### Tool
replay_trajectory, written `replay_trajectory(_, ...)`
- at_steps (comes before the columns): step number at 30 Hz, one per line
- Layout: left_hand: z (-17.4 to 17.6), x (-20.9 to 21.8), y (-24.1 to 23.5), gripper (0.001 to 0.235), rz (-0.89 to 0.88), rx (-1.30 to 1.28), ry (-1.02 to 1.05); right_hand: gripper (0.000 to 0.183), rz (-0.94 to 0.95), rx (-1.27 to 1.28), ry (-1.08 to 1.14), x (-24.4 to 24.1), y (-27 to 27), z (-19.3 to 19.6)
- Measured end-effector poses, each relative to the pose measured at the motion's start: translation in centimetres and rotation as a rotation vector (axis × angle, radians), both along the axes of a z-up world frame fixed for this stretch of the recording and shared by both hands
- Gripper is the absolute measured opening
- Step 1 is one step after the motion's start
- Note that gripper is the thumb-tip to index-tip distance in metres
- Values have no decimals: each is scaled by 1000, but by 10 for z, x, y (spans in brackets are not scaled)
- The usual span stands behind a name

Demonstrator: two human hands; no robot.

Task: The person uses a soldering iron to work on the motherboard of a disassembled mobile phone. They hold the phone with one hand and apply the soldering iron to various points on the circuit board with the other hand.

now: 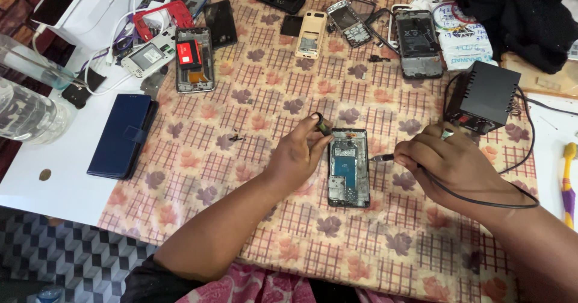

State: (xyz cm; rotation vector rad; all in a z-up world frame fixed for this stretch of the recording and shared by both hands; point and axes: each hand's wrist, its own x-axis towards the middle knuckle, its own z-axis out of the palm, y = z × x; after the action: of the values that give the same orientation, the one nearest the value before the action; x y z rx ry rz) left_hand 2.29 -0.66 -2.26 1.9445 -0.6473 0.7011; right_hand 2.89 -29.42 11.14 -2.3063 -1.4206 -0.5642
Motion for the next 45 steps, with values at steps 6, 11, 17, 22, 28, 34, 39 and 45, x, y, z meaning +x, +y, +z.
replay_trajectory(6,12,-6,-1,64,31,112,-137,18,-42,-26,-26,2,1,-1)
replay_trajectory(11,24,-16,-2,66,45,133,-105,17,-84,-40,-101,4,7,-8)
replay_trajectory(17,24,-24,-1,65,7,134,-69,17,-65,5,-109,8,9,-11)
replay_trajectory(22,20,-12,1,58,-7,48,-85,12,-43,36,-31,2,2,-1)
replay_trajectory(28,9,2,-2,63,75,7,-55,11,45,-89,-7,-11,3,9)
replay_trajectory(34,7,9,0,71,54,122,-206,12,49,-112,82,-18,8,16)
replay_trajectory(39,22,7,-3,74,49,149,-317,15,28,-132,66,-22,9,21)
replay_trajectory(45,31,0,-2,76,48,179,-237,17,23,-119,21,-20,8,20)
